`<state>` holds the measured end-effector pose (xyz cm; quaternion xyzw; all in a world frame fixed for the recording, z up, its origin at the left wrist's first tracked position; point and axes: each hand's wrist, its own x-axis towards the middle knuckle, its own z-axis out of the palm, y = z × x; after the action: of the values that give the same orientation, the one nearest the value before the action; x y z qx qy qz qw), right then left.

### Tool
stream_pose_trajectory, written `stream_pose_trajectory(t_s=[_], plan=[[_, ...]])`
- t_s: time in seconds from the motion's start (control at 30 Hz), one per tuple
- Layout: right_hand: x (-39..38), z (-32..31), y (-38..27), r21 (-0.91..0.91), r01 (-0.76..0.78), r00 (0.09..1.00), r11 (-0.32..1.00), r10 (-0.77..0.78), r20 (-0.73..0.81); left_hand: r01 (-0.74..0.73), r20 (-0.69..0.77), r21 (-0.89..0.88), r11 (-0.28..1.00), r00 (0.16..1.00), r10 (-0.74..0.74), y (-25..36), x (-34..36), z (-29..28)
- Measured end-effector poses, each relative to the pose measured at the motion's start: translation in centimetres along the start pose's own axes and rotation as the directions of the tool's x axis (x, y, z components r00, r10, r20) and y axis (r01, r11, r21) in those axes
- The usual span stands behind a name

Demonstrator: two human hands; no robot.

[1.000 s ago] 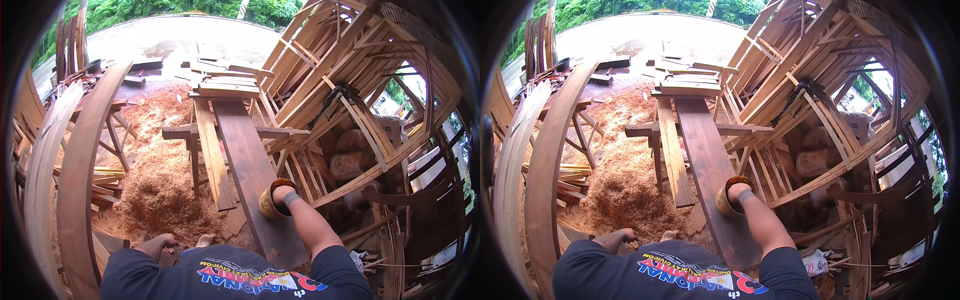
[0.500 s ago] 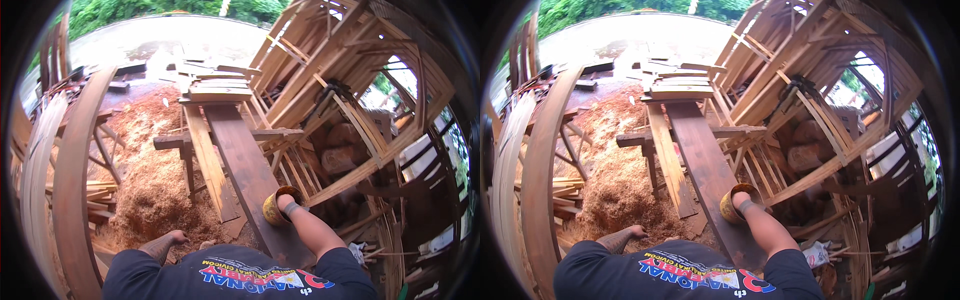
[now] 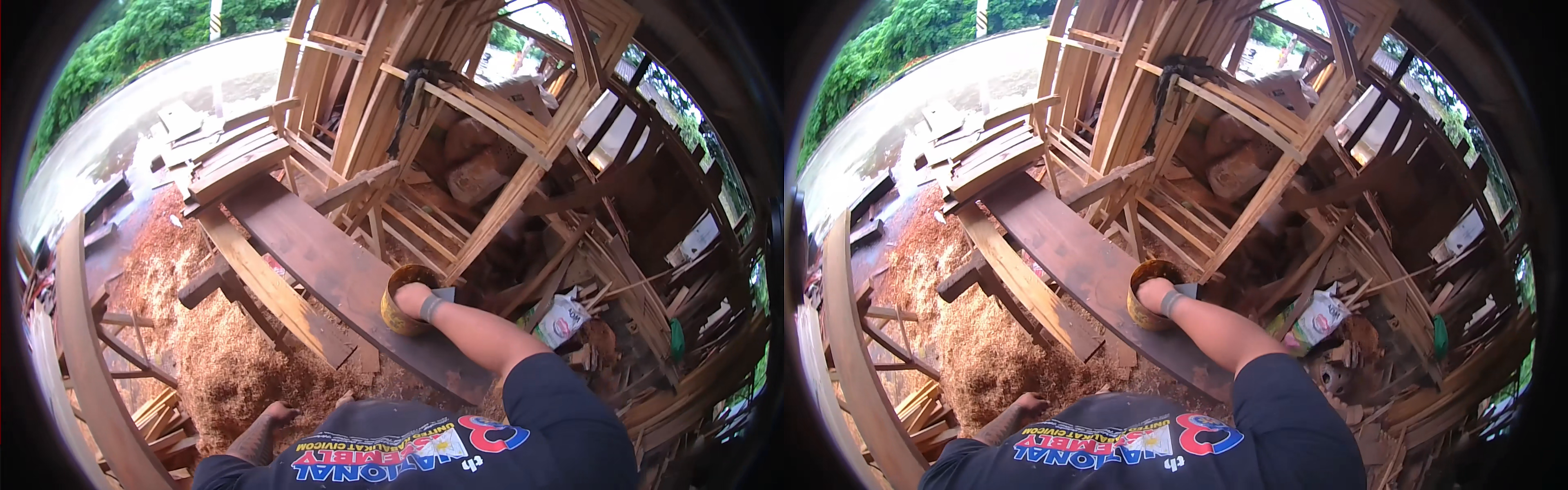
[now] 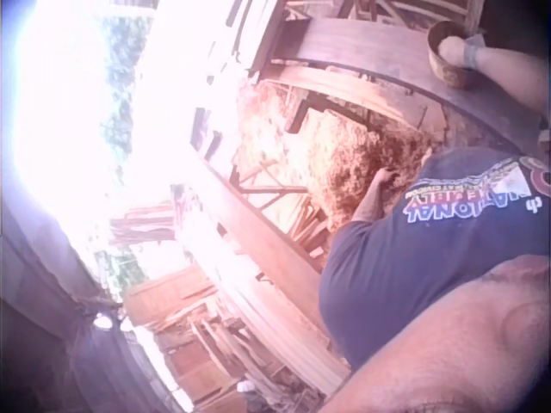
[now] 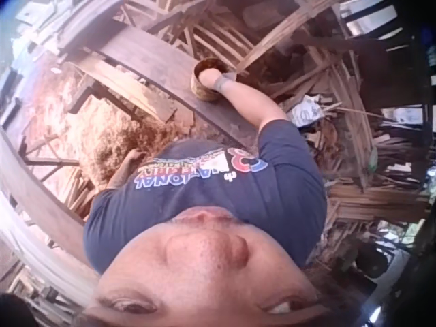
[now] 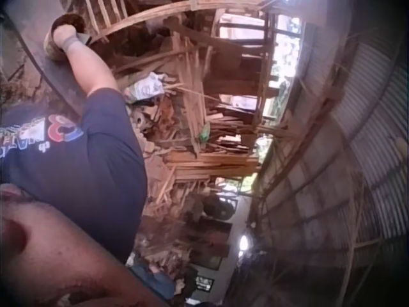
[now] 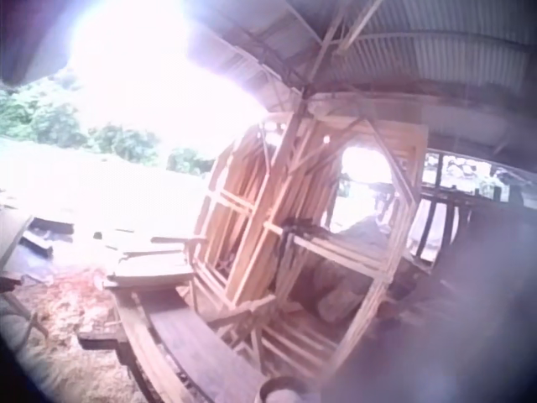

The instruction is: The person handles and inspects metal blades for a power planer, wipes them using a cloth, and then carries a small container while walking through a workshop area.

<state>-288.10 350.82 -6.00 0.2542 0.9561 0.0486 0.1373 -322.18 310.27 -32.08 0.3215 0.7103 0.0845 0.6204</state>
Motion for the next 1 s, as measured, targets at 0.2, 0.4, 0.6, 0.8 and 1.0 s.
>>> stream_pose_trajectory(t_s=[0.2, 0.4, 0.6, 0.8, 1.0], plan=[[1.1, 0.8, -0.6, -0.104, -0.047, 0.999, 0.994, 0.047, 0.003, -0.031, -0.017, 0.045, 0.999, 0.999, 0.031, -0.1, 0.6, -0.4], [0.9, 2.2, 0.0, -0.049, -0.02, 0.998, 0.999, 0.017, -0.064, -0.04, -0.024, 0.082, 0.996, 0.999, 0.042, -1.3, -1.3, 0.1], [0.9, 2.3, -0.4, -0.083, -0.099, 0.995, 0.992, 0.1, 0.017, -0.043, -0.037, 0.187, 0.981, 0.998, 0.051, -2.5, -2.9, 0.3], [1.6, 1.2, -0.8, -0.07, -0.112, 0.976, 0.991, 0.123, 0.18, 0.021, -0.073, 0.086, 0.996, 0.997, -0.014, -2.5, -2.8, 0.5], [1.6, 1.6, -0.6, 0.033, -0.169, 0.98, 0.985, 0.164, 0.11, 0.014, -0.05, 0.08, 0.997, 0.999, -0.01, -1.6, -2.2, 1.0]])
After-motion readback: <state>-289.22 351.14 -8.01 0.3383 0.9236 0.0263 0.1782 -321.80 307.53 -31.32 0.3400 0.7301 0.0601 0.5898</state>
